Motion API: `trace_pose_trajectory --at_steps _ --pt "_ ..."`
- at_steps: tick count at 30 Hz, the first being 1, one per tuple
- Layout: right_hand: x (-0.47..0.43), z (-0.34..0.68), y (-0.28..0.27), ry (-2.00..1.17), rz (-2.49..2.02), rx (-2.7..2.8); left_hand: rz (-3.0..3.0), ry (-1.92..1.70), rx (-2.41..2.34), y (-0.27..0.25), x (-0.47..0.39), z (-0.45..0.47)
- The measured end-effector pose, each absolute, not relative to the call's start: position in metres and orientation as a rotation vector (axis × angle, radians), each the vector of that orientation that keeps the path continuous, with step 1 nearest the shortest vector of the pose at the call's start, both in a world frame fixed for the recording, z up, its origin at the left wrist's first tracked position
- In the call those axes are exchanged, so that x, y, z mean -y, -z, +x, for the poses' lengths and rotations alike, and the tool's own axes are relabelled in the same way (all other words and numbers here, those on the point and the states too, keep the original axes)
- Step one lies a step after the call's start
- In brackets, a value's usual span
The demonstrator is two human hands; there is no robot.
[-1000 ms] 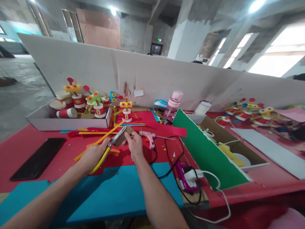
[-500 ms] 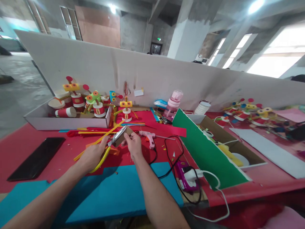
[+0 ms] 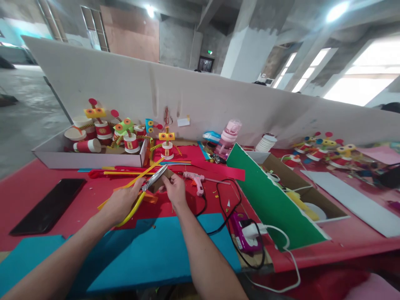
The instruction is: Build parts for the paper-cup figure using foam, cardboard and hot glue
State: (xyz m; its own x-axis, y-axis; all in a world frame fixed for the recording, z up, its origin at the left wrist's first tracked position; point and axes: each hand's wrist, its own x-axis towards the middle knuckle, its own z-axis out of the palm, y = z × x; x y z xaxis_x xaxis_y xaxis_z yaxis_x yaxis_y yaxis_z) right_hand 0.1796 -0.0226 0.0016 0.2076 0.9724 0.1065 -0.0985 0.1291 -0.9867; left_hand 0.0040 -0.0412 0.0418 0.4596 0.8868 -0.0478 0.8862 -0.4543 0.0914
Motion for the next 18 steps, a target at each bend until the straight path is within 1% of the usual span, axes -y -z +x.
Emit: trace_pose_trajectory --at_steps 3,9,18 --pt "0.023 0.174 0.002 -1.098 -1.066 0.996 2.594 -0.013 -1.608 -0.039 0.04 0.003" --pt "0.022 0.171 0.007 -1.087 -1.037 1.0 2.592 0.013 -1.622 -0.037 0.038 0.004" --pt "0.026 0.174 -0.006 -1.122 -1.017 0.96 2.566 -0.04 -1.613 -0.041 0.042 0.007"
